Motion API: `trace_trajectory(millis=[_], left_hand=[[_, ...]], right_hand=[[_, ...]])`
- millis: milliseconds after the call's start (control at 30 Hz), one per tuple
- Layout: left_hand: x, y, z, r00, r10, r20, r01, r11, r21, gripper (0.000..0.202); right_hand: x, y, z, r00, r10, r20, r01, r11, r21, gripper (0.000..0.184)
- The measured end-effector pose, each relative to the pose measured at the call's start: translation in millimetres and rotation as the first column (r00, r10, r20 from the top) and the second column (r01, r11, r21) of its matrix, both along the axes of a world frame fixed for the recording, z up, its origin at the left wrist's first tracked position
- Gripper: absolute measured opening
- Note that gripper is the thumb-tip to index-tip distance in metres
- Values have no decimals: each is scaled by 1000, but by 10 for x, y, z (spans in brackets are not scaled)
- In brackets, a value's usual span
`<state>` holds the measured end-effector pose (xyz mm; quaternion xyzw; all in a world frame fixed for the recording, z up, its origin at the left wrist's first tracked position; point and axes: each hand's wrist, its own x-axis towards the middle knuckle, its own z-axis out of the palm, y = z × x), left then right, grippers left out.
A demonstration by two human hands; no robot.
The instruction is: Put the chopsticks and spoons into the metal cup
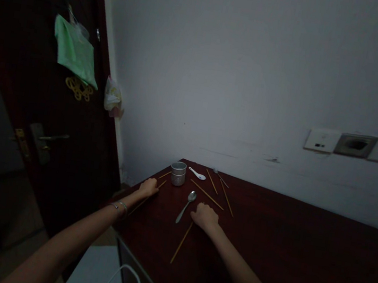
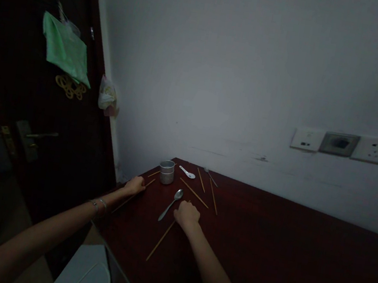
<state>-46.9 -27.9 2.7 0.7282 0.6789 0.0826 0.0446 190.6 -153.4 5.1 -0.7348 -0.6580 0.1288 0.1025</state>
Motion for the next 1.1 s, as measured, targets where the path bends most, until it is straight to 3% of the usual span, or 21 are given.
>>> trace_trajectory(millis=[167,267,433,600,700,833,1100], left_hand=[[-52,5,39,997,-28,67,28,1000,-3,11],[-88,-26,131,985,-48,167,57,997,-46,16],[-149,-175,386,863,-121,490,178,982,-70,19],[2,-454,647,760,-183,623,239,971,-6,18],[324,-693,760,674,-201,711,309,951,-24,19],[978,-1018,811,494,-226,840,457,889,-29,21],[2426,-1395,638,208,-190,959,646,763,11,20]], right_hand=[[44,15,4,999,5,-54,-5,1000,-4,34],[138,8,54,984,13,-178,-23,998,-52,27],[430,-109,263,902,-17,-432,-40,991,-124,24],[858,-337,516,778,-25,-627,-45,994,-96,24],[1112,-503,620,725,2,-689,-18,1000,-16,25],[1374,-756,687,689,53,-722,28,995,99,27],[1795,-1159,578,598,100,-795,142,963,228,28]])
